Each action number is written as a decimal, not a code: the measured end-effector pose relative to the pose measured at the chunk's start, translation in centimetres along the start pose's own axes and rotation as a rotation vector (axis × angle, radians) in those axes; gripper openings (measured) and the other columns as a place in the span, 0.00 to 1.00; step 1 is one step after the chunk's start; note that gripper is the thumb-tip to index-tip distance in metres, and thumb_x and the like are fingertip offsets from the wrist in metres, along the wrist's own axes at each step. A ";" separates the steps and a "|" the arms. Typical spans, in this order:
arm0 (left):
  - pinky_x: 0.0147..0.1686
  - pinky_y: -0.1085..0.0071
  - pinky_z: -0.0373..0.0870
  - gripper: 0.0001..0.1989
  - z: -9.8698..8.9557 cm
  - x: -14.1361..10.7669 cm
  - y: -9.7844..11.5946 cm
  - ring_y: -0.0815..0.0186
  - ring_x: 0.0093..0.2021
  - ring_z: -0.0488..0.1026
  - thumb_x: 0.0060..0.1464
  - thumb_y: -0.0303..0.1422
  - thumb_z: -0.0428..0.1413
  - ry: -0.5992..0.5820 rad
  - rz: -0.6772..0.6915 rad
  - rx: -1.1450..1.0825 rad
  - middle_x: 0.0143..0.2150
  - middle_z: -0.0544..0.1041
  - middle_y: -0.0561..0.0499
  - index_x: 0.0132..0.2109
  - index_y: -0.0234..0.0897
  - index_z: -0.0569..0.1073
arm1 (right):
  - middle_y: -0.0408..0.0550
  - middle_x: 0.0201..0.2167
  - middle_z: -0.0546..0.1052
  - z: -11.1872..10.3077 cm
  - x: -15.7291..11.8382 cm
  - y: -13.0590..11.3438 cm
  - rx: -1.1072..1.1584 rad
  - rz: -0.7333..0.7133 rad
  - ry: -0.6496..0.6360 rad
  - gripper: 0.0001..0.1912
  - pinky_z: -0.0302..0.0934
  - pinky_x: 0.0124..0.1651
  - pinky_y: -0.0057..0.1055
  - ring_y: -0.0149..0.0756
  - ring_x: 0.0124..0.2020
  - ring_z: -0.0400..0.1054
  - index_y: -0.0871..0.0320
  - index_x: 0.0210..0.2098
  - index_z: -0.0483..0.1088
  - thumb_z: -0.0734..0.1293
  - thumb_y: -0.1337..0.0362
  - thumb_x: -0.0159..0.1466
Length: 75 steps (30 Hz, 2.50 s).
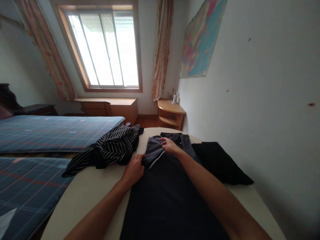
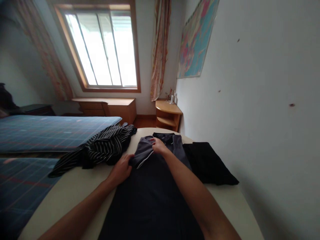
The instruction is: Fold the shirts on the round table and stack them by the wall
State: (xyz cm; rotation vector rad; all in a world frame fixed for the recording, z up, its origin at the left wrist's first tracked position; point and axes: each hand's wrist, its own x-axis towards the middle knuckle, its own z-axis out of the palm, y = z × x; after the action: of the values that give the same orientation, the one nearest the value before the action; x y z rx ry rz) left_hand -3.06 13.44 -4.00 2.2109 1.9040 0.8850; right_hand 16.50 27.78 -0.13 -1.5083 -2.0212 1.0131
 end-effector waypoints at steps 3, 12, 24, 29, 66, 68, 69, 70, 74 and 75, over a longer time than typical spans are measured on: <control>0.60 0.62 0.65 0.24 0.1 -0.3 -0.3 0.60 0.55 0.70 0.50 0.16 0.49 0.018 0.039 -0.026 0.51 0.75 0.45 0.51 0.37 0.73 | 0.50 0.46 0.78 0.2 -0.1 0.6 -0.223 -0.056 -0.008 0.24 0.68 0.41 0.29 0.37 0.40 0.74 0.57 0.54 0.73 0.65 0.73 0.58; 0.53 0.64 0.69 0.13 -0.3 -0.2 -0.6 0.60 0.49 0.72 0.59 0.22 0.47 0.058 -0.003 -0.078 0.44 0.75 0.48 0.42 0.40 0.75 | 0.51 0.51 0.78 2.8 2.8 -2.0 -0.362 -0.122 0.109 0.19 0.61 0.54 0.30 0.40 0.52 0.71 0.57 0.55 0.71 0.65 0.60 0.65; 0.49 0.63 0.68 0.12 0.5 0.2 -1.2 0.58 0.46 0.72 0.59 0.21 0.49 0.062 -0.095 -0.032 0.44 0.76 0.47 0.42 0.39 0.74 | 0.51 0.54 0.77 5.1 8.2 -3.8 -0.283 0.082 0.167 0.18 0.58 0.59 0.45 0.49 0.58 0.67 0.51 0.53 0.73 0.65 0.57 0.64; 0.47 0.65 0.68 0.13 0.5 0.3 -1.3 0.60 0.44 0.72 0.59 0.20 0.47 0.085 -0.089 -0.071 0.43 0.75 0.48 0.41 0.38 0.74 | 0.46 0.46 0.81 5.6 9.7 -3.7 -0.156 0.033 0.150 0.15 0.62 0.55 0.34 0.40 0.50 0.73 0.50 0.46 0.79 0.65 0.65 0.61; 0.49 0.65 0.66 0.09 0.3 0.3 -0.9 0.58 0.47 0.74 0.62 0.28 0.52 0.119 -0.232 0.136 0.46 0.79 0.46 0.47 0.37 0.75 | 0.54 0.69 0.60 6.5 0.0 -1.4 -0.563 -0.297 0.128 0.32 0.41 0.68 0.49 0.48 0.70 0.48 0.56 0.67 0.59 0.50 0.47 0.71; 0.47 0.66 0.66 0.09 0.3 0.4 -1.0 0.59 0.46 0.75 0.62 0.27 0.52 0.117 -0.246 0.099 0.46 0.80 0.46 0.46 0.37 0.74 | 0.53 0.71 0.54 6.5 -0.4 -0.9 -0.555 -0.248 0.043 0.35 0.37 0.69 0.53 0.51 0.71 0.43 0.54 0.69 0.56 0.50 0.43 0.70; 0.46 0.67 0.67 0.08 0.3 0.4 -1.0 0.59 0.45 0.76 0.62 0.27 0.51 0.120 -0.255 0.072 0.45 0.80 0.47 0.45 0.37 0.74 | 0.52 0.72 0.52 6.6 -0.5 -0.7 -0.552 -0.235 0.006 0.36 0.35 0.69 0.54 0.52 0.72 0.41 0.53 0.70 0.54 0.50 0.41 0.69; 0.45 0.67 0.67 0.08 0.3 0.4 -1.1 0.59 0.45 0.76 0.62 0.27 0.51 0.125 -0.265 0.041 0.44 0.80 0.47 0.44 0.38 0.74 | 0.51 0.73 0.49 6.7 -0.5 -0.5 -0.548 -0.229 -0.018 0.37 0.33 0.69 0.55 0.53 0.73 0.38 0.52 0.70 0.53 0.51 0.41 0.69; 0.42 0.68 0.68 0.07 0.3 0.5 -1.2 0.61 0.42 0.77 0.63 0.29 0.50 0.160 -0.310 -0.090 0.42 0.80 0.47 0.43 0.39 0.73 | 0.50 0.73 0.46 7.1 0.2 -0.2 -0.528 -0.225 -0.031 0.38 0.29 0.69 0.57 0.53 0.73 0.35 0.51 0.71 0.51 0.54 0.39 0.67; 0.41 0.69 0.68 0.06 0.3 0.6 -1.2 0.61 0.41 0.77 0.63 0.30 0.50 0.164 -0.321 -0.119 0.42 0.80 0.47 0.43 0.39 0.72 | 0.51 0.73 0.46 7.2 0.3 -0.3 -0.528 -0.227 -0.033 0.39 0.28 0.69 0.57 0.54 0.73 0.35 0.52 0.71 0.51 0.54 0.39 0.67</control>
State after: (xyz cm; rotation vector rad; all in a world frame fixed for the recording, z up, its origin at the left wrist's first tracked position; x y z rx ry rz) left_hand -3.97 14.31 -4.58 1.7472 2.1330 1.1149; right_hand 11.16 25.86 -4.55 -1.4509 -2.5467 0.4324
